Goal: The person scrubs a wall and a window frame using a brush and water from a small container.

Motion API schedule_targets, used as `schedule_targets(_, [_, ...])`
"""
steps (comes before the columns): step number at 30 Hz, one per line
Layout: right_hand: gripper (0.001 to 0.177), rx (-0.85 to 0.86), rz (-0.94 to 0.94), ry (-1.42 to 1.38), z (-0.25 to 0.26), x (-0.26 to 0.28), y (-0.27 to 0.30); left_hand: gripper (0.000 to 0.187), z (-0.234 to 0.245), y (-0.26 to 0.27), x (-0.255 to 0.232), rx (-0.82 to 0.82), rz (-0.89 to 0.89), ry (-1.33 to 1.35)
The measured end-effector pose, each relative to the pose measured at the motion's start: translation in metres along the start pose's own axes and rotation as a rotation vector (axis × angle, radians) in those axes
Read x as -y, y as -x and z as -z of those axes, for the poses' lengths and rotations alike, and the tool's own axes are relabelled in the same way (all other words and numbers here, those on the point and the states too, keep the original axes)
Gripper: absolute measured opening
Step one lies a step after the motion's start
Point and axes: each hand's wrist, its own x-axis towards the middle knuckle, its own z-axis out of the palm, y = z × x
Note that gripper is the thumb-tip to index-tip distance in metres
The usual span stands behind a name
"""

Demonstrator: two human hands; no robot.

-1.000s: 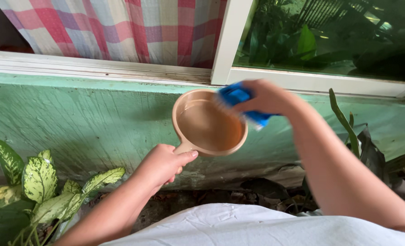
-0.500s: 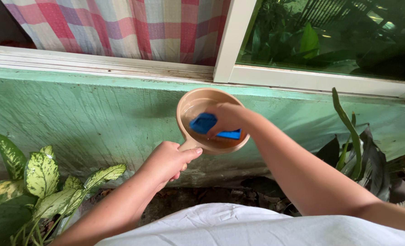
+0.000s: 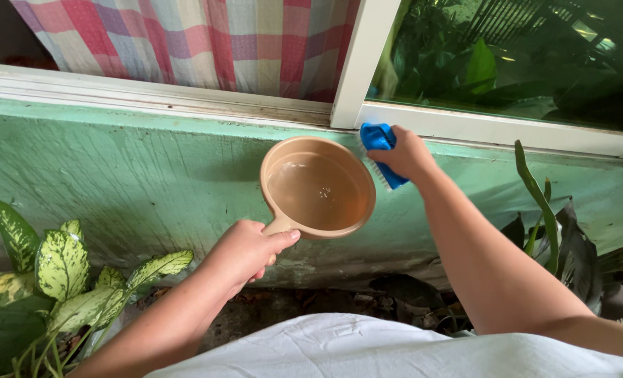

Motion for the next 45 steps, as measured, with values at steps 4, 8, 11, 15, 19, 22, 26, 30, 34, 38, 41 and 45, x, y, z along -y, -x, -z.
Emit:
schedule_targets(4, [0.068,-0.068,-0.026,0.058,-0.011,-0.043,-0.005,0.044,-0.001,-0.001,-0.006,0.003,-0.009,0.007])
schedule_targets(8, [0.07,-0.119,-0.17,0.069,0.007,-0.105,-0.012,0.043,-0.001,0.0,-0.009,0.006,-0.013,0.002])
schedule_targets(11, [0.071,-0.185,-0.298,0.076,0.019,-0.124,-0.009,0.043,-0.003,0.0,-0.009,0.009,-0.022,0.025])
schedule_targets(15, [0.061,-0.206,-0.293,0.056,0.004,-0.086,-0.003,0.041,-0.006,0.001,-0.01,0.002,-0.011,0.036])
schedule_targets(19, [0.065,-0.17,-0.145,0.089,-0.029,-0.03,0.006,0.044,-0.005,0.0,-0.011,0.004,-0.015,0.024])
schedule_targets(22, [0.064,-0.183,-0.117,0.073,-0.031,-0.043,0.005,0.043,-0.005,0.001,-0.011,0.011,-0.016,0.027])
schedule_targets(26, [0.063,-0.201,-0.334,0.131,0.004,-0.136,0.0,0.041,-0.007,0.005,-0.014,0.011,-0.005,0.039])
schedule_targets(30, [0.065,-0.292,-0.457,0.077,0.021,-0.184,-0.013,0.041,-0.007,0.007,-0.016,0.006,0.005,0.024])
schedule_targets(34, [0.065,-0.267,-0.531,-0.067,0.004,-0.153,-0.009,0.041,-0.012,0.006,-0.018,0.025,-0.011,0.047])
schedule_targets(38, [0.062,-0.228,-0.324,0.042,-0.039,-0.081,0.008,0.042,-0.015,0.0,-0.022,0.04,-0.014,0.032])
schedule_targets(41, [0.06,-0.228,-0.267,0.125,-0.024,-0.098,0.011,0.042,-0.016,-0.001,-0.024,0.04,-0.008,0.03])
schedule_targets(45, [0.063,-0.292,-0.429,0.098,0.012,-0.187,-0.007,0.041,-0.02,-0.001,-0.026,0.05,-0.01,0.034])
